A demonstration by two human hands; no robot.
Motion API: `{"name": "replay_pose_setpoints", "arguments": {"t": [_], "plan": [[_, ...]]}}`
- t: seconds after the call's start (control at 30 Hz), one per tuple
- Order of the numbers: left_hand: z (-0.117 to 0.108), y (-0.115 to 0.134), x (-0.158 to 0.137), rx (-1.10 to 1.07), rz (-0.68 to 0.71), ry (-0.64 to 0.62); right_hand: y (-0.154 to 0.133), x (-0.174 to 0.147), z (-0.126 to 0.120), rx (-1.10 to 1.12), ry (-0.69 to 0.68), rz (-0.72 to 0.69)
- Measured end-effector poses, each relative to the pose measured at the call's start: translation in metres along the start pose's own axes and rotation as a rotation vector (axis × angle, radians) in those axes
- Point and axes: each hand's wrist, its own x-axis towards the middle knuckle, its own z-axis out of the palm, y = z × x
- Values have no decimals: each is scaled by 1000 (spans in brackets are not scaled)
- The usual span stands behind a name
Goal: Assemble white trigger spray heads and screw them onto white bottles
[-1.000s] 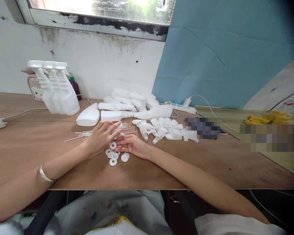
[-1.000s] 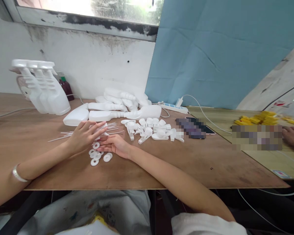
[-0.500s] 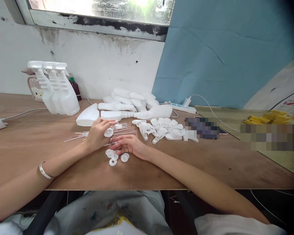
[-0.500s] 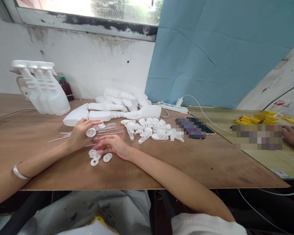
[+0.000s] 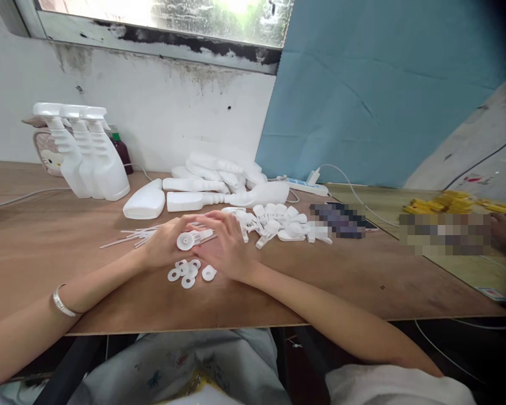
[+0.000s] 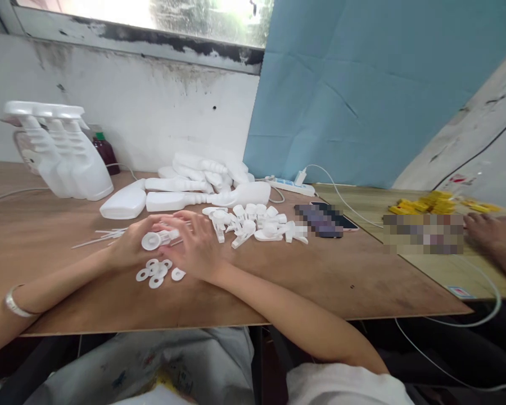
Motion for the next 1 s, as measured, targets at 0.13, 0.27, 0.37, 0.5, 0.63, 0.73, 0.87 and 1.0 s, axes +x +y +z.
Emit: {"name": "replay_pose_setpoints", "arguments": {"t": [0.13,0.27,0.37,0.5,0.63,0.73,0.87,1.0], "plan": [[-2,3,-2,46,58,10,-2,3,-7,-132,-127,-157],[-3,12,-2,62,99,83,0,8,-19,-50,-198,-214],[-3,21,0,39,106,52,-1,4,-31,-22,-281,-278],[-7,40,3,112,83,-26,-11,-14,-60,-26,-267,-238],[-18,70,-8,262,156,-17,-10,-23,-114,-177,-163,40],[-16,93,-27,209,233,22,21,-16,-161,-388,25,266],[10,110,-53,109,345,-54,100,-2,-202,-603,27,438],[36,109,-67,138,403,-76,167,-3,-209,-615,-58,596]]}}
